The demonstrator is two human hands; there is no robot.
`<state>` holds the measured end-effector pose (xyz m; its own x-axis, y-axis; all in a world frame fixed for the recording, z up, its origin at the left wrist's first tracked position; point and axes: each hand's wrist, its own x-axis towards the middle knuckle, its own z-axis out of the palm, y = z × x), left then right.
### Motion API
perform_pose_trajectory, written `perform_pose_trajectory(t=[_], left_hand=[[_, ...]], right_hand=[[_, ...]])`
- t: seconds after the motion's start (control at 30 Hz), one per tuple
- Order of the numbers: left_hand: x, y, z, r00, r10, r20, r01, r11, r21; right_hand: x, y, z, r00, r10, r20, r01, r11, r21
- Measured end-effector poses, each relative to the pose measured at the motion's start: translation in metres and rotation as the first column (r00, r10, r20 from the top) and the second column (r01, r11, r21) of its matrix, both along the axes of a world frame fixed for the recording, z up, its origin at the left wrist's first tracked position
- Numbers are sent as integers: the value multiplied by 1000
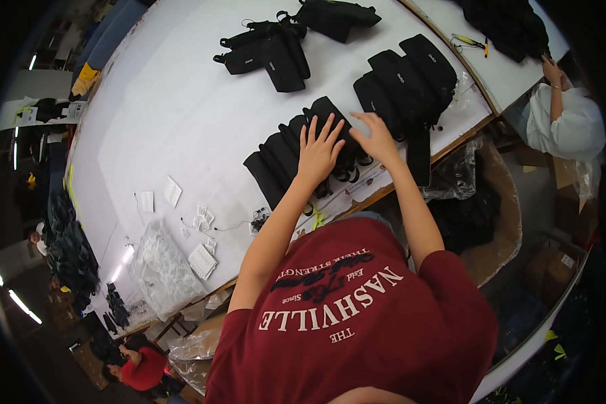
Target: Packing small black zippered pouches into a large shipping box lined with plastic.
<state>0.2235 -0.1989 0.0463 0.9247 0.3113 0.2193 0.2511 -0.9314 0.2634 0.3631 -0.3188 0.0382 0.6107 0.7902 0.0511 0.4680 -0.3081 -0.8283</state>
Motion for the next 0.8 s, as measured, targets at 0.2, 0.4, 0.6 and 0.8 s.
perform_pose_trajectory(t=[0.2,0.4,0.6,0.8], left_hand=[[-1,-1,-3,1000,9,-19,-8,1000,17],[-1,-4,0,1000,-3,-11,3,1000,-23],[-5,0,-3,999,9,-31,-10,999,-34],[12,-10,10,996,63,61,-62,998,-32]], right_hand=[[11,0,-10,785,-93,612,299,923,-243],[34,-6,-24,654,19,756,369,864,-341],[36,-1,13,983,-79,163,96,990,-102],[29,3,-21,835,152,-529,-195,980,-26]])
